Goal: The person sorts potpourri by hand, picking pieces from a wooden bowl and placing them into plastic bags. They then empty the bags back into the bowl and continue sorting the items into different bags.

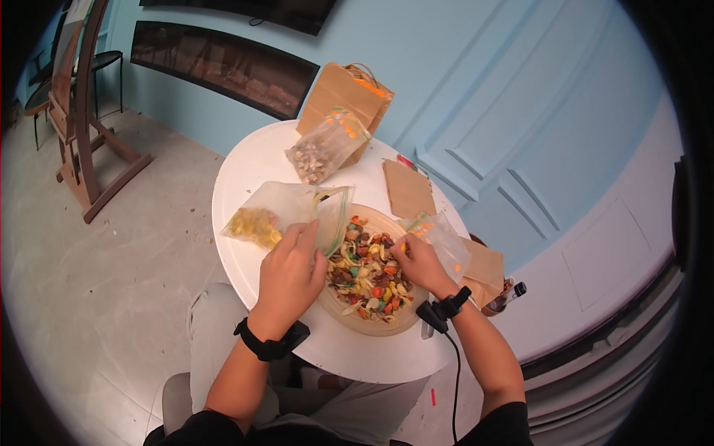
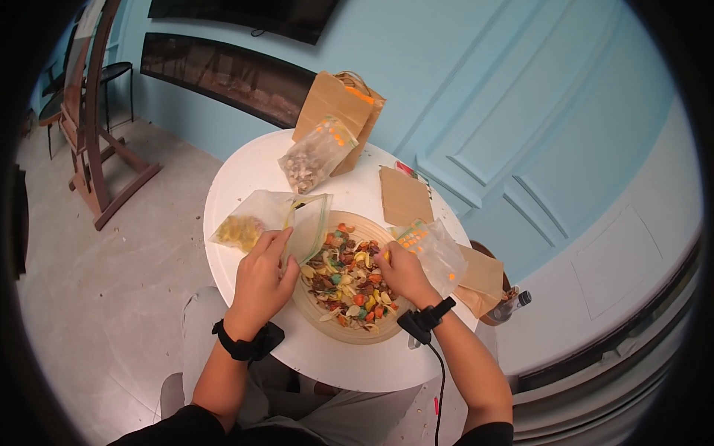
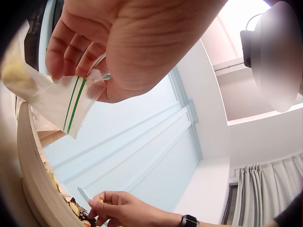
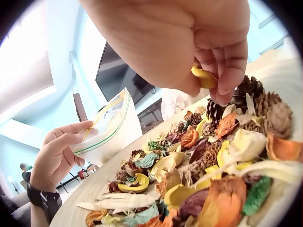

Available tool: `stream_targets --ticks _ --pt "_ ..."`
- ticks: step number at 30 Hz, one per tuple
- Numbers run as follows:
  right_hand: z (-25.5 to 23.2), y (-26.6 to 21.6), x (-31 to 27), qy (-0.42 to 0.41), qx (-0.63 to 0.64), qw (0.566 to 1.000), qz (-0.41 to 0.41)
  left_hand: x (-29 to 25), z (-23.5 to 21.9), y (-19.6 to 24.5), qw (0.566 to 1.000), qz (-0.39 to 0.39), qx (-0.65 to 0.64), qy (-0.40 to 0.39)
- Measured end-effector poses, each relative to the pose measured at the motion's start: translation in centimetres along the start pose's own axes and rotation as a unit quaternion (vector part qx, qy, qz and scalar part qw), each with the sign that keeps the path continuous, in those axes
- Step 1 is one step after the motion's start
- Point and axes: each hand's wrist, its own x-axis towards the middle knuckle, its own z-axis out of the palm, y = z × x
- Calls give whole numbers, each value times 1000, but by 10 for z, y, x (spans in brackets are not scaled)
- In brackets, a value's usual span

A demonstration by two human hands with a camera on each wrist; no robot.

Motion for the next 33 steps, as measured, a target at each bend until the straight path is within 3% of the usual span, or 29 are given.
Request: stream_targets --ticks 5,9,12,15,20,22,24,27,30,33 --pt "16 -2 32 -4 -19 994 -105 1 0 2 1000 2 1 -5" --pt "21 -10 42 -107 -202 970 -80 1 -2 -1 1000 -5 1 -4" --pt "19 -15 40 -136 -203 967 -68 2 -5 -2 1000 -10 0 -6" --pt "10 -20 28 -116 -145 980 -72 1 -5 -3 1000 -4 0 -2" --pt "8 -9 10 -101 93 990 37 1 -4 -5 1000 2 1 3" --pt "8 -2 4 -117 244 956 115 1 -2 -5 1000 0 1 2" --pt "5 0 -2 -135 410 878 207 1 -2 -3 1000 -1 -1 -1" --pt "-2 1 -11 -129 592 761 232 1 -2 -1 1000 -4 0 -3" --pt "-1 -2 -18 -64 629 740 229 0 -2 -1 1000 -4 3 -1" --pt "-4 0 -23 -55 653 731 191 0 -2 1 1000 -3 4 -2"
